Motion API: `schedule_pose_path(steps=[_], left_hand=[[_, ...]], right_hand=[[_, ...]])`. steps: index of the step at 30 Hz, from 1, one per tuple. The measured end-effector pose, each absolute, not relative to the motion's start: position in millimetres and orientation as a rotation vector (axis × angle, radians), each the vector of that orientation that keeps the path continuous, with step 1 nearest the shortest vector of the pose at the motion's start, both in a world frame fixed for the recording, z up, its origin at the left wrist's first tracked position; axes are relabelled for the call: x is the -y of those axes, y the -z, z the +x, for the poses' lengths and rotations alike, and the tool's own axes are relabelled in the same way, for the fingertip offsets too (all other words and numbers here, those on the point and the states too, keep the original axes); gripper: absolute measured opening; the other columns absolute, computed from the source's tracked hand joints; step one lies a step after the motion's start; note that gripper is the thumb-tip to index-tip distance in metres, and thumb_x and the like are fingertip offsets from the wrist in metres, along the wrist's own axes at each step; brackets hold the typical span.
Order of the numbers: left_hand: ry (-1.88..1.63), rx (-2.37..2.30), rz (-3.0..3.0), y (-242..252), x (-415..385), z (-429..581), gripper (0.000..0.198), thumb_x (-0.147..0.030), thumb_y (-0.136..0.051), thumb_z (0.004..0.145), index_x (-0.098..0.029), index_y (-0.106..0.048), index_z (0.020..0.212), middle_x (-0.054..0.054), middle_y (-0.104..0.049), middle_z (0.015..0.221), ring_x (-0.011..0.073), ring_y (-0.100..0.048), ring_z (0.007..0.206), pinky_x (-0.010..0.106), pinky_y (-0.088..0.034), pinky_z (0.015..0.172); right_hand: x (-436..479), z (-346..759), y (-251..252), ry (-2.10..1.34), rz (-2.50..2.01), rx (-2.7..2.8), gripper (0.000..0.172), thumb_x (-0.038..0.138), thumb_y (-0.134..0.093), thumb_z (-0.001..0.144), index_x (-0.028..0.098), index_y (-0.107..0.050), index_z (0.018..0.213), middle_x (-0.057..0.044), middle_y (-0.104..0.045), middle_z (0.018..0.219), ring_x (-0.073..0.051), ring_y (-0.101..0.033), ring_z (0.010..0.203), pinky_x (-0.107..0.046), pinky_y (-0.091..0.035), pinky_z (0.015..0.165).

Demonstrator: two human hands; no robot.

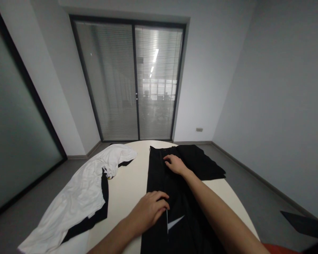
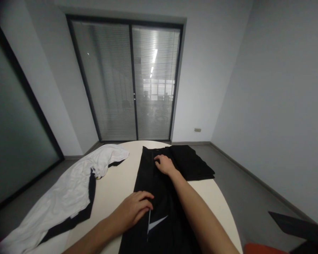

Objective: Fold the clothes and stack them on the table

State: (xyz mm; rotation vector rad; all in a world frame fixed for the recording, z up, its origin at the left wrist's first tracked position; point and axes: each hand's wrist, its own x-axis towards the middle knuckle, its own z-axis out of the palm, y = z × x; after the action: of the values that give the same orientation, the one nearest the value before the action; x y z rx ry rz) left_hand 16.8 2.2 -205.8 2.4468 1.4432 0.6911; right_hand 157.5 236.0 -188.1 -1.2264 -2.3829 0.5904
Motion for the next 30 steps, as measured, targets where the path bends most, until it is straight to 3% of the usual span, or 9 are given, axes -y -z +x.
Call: schedule_pose_path(steps=[2,5,10,14,21,26,30], left_hand=[[-0.634,-1.435,2.443,207,-3,18,0.021,-0.012,-0.058,0.092,-0.027,-0.065,0.104,0.0,-0.061,0.129,0.0213,-0.057,0.117,0.035,-0.045,0.097],[-0.573,-1.455,2.438,205,-3,17,0.02,-0.011,-0.057,0.091,-0.026,-0.065,0.102,0.002,-0.062,0.127,0.0222,-0.056,0.118,0.035,-0.045,0.098],[-0.459,-1.452,2.492,195,-2,0,0.021,-0.008,-0.052,0.09,-0.024,-0.064,0.099,0.003,-0.063,0.119,0.0209,-0.059,0.109,0.032,-0.048,0.093],[-0.441,-1.452,2.473,186,0,-15,0.02,-0.008,-0.052,0.09,-0.023,-0.062,0.098,0.003,-0.064,0.118,0.0209,-0.059,0.109,0.033,-0.048,0.094],[-0.676,-1.467,2.421,187,-1,-1,0.018,-0.013,-0.048,0.097,-0.024,-0.06,0.104,0.004,-0.06,0.13,0.0205,-0.056,0.119,0.039,-0.044,0.104],[-0.494,-1.329,2.523,191,4,2,0.034,-0.005,-0.054,0.087,-0.028,-0.067,0.108,0.002,-0.053,0.143,0.0266,-0.041,0.139,0.046,-0.036,0.115],[-0.405,-1.253,2.466,179,10,-3,0.025,-0.012,-0.066,0.082,-0.027,-0.071,0.1,0.001,-0.047,0.15,0.0307,-0.031,0.146,0.049,-0.03,0.119]], right_hand=[[-237,177,185,-0.514,-1.149,2.508,0.028,0.024,-0.06,0.087,0.024,-0.072,0.113,-0.008,-0.067,0.121,-0.028,-0.055,0.12,-0.043,-0.036,0.107],[-235,203,187,-0.373,-0.924,2.729,0.036,0.026,-0.053,0.092,0.024,-0.068,0.124,-0.009,-0.064,0.13,-0.026,-0.051,0.127,-0.041,-0.033,0.112],[-222,216,209,-0.346,-0.875,2.81,0.053,0.041,-0.045,0.097,0.024,-0.049,0.147,-0.006,-0.042,0.155,-0.026,-0.032,0.145,-0.042,-0.023,0.12],[-211,207,222,-0.326,-0.967,2.805,0.062,0.053,-0.037,0.098,0.023,-0.039,0.153,-0.006,-0.031,0.161,-0.03,-0.021,0.15,-0.049,-0.019,0.121],[-208,205,228,-0.296,-0.934,2.721,0.058,0.052,-0.041,0.098,0.026,-0.043,0.15,-0.006,-0.032,0.161,-0.03,-0.023,0.15,-0.053,-0.019,0.121],[-205,209,227,-0.288,-0.866,2.633,0.051,0.05,-0.046,0.097,0.028,-0.053,0.143,-0.008,-0.042,0.155,-0.029,-0.034,0.145,-0.056,-0.021,0.119],[-201,211,224,-0.33,-0.876,2.653,0.053,0.051,-0.046,0.097,0.028,-0.051,0.144,-0.008,-0.047,0.151,-0.029,-0.037,0.143,-0.058,-0.02,0.119]])
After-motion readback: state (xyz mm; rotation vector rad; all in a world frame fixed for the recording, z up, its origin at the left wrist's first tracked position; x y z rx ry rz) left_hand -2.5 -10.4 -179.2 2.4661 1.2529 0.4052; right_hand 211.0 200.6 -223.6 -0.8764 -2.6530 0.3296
